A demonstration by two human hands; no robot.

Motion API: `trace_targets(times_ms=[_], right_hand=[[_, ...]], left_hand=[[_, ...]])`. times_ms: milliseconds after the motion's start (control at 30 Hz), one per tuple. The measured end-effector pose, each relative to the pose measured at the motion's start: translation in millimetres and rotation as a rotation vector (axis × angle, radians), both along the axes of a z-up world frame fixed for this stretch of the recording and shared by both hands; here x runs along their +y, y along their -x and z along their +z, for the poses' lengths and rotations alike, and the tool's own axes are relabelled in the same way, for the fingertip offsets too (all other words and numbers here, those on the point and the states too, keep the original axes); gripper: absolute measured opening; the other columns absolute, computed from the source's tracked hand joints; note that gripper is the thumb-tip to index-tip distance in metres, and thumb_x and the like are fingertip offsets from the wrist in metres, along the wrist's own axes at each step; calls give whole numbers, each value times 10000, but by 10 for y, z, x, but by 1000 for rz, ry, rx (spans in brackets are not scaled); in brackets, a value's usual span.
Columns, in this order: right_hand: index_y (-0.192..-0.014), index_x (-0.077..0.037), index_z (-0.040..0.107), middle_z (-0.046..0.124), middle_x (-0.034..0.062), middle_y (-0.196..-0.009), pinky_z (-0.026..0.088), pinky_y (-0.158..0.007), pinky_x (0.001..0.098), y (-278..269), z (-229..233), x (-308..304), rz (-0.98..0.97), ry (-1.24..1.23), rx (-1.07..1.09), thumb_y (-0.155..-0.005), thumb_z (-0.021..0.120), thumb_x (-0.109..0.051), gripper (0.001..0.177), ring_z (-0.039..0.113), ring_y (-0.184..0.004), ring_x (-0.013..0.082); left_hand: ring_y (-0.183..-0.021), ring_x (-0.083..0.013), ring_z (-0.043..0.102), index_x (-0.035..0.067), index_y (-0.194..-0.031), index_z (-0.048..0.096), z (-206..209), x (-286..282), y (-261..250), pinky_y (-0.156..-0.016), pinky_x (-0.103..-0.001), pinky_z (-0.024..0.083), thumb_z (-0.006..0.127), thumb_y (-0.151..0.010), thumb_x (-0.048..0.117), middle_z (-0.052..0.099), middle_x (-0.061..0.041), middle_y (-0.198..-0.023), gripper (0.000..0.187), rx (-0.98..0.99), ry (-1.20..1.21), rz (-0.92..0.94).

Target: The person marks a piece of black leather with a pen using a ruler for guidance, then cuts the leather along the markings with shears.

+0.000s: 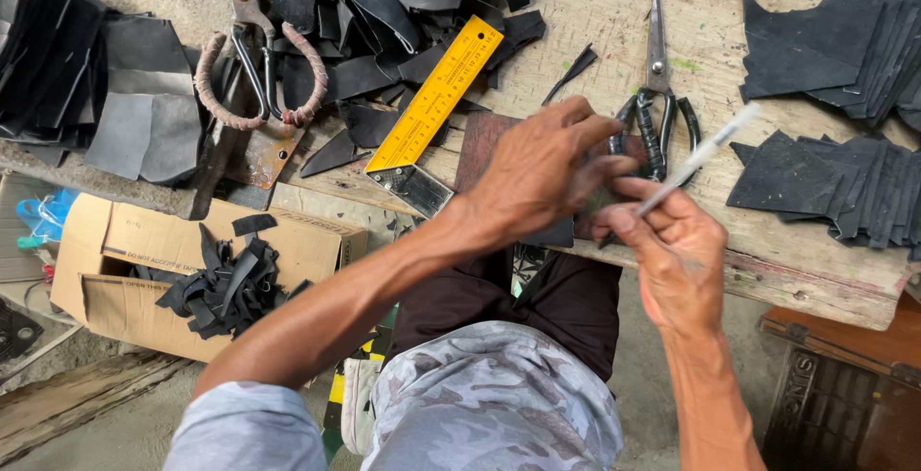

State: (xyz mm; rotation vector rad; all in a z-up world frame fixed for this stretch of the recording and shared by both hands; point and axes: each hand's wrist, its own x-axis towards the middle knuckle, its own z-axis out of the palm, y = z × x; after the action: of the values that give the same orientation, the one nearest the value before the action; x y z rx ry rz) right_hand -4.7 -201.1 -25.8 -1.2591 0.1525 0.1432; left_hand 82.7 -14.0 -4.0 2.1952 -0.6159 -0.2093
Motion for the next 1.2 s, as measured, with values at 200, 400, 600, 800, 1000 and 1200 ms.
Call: trace_targets(times_ms=[200,400,600,800,1000,1200], right_hand=[[-1200,79,636,718,236,-1099,580,-914,415,7,-175,-179,-31,-31,104,-1071,620,-177,287,712,-976,281],[-1144,35,654,688,228,-1243,539,-1060,428,-87,-313,-189,-96,-64,93,-1080,575,-188,244,680,-1198,305],[-1188,52,628,712,228,-1176,537,-1040,401,-49,-321,-204,-68,-39,77,-1108,564,-162,237,693,-1098,269],[-1228,38,612,702,117,-985,481,-677,243,31,-221,-214,-97,134,87,-1049,596,-99,226,626,-769,127],[-1168,49,660,668,60,-862,419,-586,200,239,-147,-208,-114,276,101,-989,665,-49,204,533,-664,61],[-1162,49,683,617,2,-812,365,-563,192,176,-133,-65,-82,281,137,-977,684,-41,206,493,-650,40]], left_hand=[[-1404,-390,328,39,-1384,588,-540,417,-18,-1121,-561,273,775,-794,500,416,-170,-1534,773,-269,-338,-187],[-1502,-404,235,56,-1495,484,-702,443,68,-1208,-568,189,697,-894,508,282,-168,-1640,782,-235,-375,-192],[-1514,-435,162,109,-1519,449,-665,412,93,-1212,-597,112,651,-926,527,220,-183,-1646,753,-188,-431,-165],[-1486,-447,211,119,-1519,451,-387,409,-8,-1188,-598,158,660,-899,520,234,-236,-1617,767,-161,-369,-130],[-1115,-288,579,7,-1316,616,93,1102,40,-921,-392,512,778,-1000,186,641,-161,-1255,398,-286,-233,351],[-897,-302,557,-30,-1167,645,54,1239,145,-718,-446,473,860,-791,288,590,-172,-977,537,-178,-518,451]])
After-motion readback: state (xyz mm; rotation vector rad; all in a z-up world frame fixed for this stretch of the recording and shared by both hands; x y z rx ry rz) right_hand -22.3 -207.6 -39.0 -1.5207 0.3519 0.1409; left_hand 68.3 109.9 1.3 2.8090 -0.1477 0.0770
